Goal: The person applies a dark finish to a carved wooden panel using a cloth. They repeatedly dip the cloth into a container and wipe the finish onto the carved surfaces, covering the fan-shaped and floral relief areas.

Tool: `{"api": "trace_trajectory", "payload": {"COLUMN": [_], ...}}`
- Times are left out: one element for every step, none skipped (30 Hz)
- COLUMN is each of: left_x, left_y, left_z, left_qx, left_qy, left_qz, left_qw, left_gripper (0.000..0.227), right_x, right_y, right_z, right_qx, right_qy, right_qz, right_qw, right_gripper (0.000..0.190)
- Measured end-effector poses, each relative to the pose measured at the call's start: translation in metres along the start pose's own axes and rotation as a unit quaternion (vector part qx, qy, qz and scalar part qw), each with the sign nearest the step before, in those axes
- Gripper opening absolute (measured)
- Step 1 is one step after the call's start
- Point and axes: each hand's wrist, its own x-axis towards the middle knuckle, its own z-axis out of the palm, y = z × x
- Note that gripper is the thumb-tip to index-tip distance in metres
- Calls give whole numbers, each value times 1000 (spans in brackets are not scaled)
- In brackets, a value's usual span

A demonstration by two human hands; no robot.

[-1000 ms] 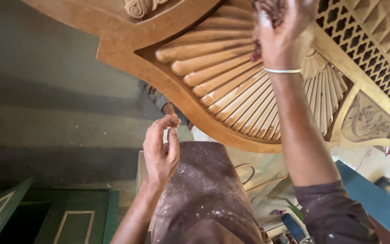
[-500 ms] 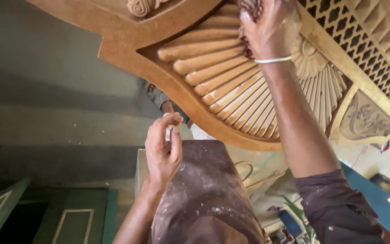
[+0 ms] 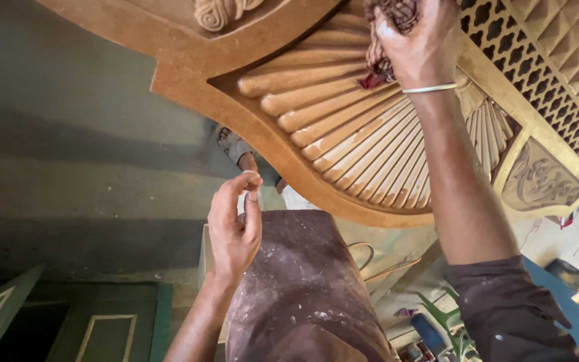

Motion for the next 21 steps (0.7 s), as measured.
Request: {"api": "trace_trajectory", "payload": {"left_x": [0, 0, 0, 0, 0, 1, 2, 1, 1, 0, -2, -1, -1, 0, 0, 0, -1, 1, 3, 0, -2], "left_y": [0, 0, 0, 0, 1, 1, 1, 2, 2, 2, 3, 4, 6, 9, 11, 13, 16, 18, 20, 23, 25], "left_z": [0, 1, 1, 1, 2, 3, 5, 7, 10, 11, 10, 11, 12, 13, 14, 15, 18, 22, 25, 26, 28], "left_qx": [-4, -6, -7, -8, -3, 2, 7, 3, -1, -5, 3, 10, 17, 16, 15, 14, 10, 6, 2, 6, 10], "left_qy": [-2, -1, 0, 2, 3, 4, 6, 3, 0, -4, -7, -9, -10, -7, -4, -3, -4, -1, 1, -3, -7], "left_qz": [0, 0, 0, 1, 7, 14, 20, 18, 16, 14, 17, 22, 28, 32, 36, 39, 45, 54, 62, 58, 54], "left_qw": [1000, 1000, 1000, 1000, 1000, 1000, 1000, 1000, 1000, 1000, 1000, 1000, 999, 999, 999, 999, 999, 999, 998, 998, 998], "left_gripper": [17, 17, 17, 17, 18, 18, 19, 20, 21, 22, 21, 21, 20, 21, 21, 21, 23, 24, 25, 25, 25], "right_x": [-2, -2, -2, -2, -1, 1, 3, 2, 1, 1, -2, 1, 4, 8, 11, 11, 12, 14, 18, 12, 8], "right_y": [5, 9, 11, 13, 13, 13, 13, 12, 12, 9, 7, 4, 2, -2, -4, -5, -6, -5, -5, -5, -5], "right_z": [2, 5, 9, 12, 17, 19, 21, 20, 18, 18, 14, 10, 7, 9, 12, 15, 19, 22, 27, 27, 26], "right_qx": [-102, -137, -172, -205, -211, -217, -222, -216, -211, -206, -229, -253, -278, -269, -261, -252, -254, -255, -255, -235, -214], "right_qy": [1, 11, 21, 31, 43, 57, 70, 70, 71, 71, 65, 62, 60, 69, 79, 89, 93, 99, 106, 88, 70], "right_qz": [2, -12, -25, -40, -38, -37, -35, -49, -63, -76, -80, -86, -93, -94, -95, -93, -100, -109, -119, -96, -73], "right_qw": [995, 990, 985, 977, 976, 974, 972, 973, 973, 973, 968, 962, 954, 956, 958, 959, 958, 956, 954, 963, 972], "right_gripper": [36, 36, 36, 36, 32, 29, 26, 24, 22, 22, 25, 28, 31, 26, 21, 18, 19, 20, 21, 21, 21]}}
